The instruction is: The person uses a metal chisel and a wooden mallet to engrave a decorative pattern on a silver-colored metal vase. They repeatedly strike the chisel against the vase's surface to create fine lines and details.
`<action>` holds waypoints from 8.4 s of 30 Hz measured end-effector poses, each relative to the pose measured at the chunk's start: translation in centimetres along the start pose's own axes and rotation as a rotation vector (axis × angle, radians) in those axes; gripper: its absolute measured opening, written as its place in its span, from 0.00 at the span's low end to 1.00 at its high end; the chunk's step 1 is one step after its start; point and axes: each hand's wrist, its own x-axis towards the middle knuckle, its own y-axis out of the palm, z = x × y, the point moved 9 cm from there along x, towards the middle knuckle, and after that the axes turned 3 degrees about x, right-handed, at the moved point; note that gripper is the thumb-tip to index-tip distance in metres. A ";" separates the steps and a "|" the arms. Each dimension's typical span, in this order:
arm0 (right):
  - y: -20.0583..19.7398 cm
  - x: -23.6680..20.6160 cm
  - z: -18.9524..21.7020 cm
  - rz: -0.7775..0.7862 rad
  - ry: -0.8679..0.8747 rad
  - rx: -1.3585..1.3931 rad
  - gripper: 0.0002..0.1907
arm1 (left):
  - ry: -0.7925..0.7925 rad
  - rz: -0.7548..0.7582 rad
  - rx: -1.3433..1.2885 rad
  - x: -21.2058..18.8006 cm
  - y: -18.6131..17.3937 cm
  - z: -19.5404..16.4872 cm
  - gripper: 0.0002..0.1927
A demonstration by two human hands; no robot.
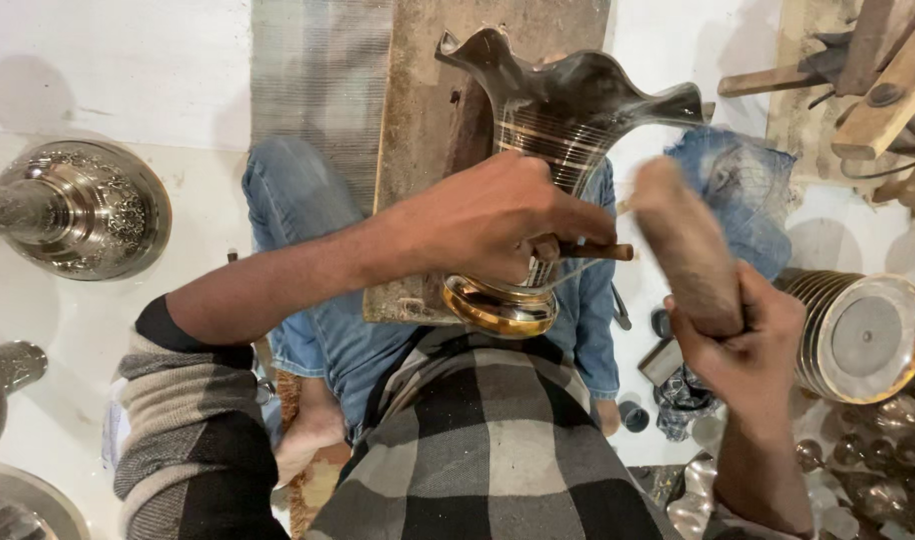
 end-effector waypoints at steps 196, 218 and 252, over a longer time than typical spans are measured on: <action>12.4 -5.4 3.1 -0.241 -0.671 -0.061 0.23 | -0.083 -1.442 -1.262 -12.9 4.1 3.4 0.18; 13.5 -7.6 -7.3 -0.420 0.124 0.824 0.24 | -0.031 -0.527 -0.252 -5.5 -1.1 0.7 0.29; 0.5 -4.4 -1.8 -0.178 -0.229 0.166 0.13 | 0.216 -0.007 -0.051 -0.3 -0.3 -0.8 0.25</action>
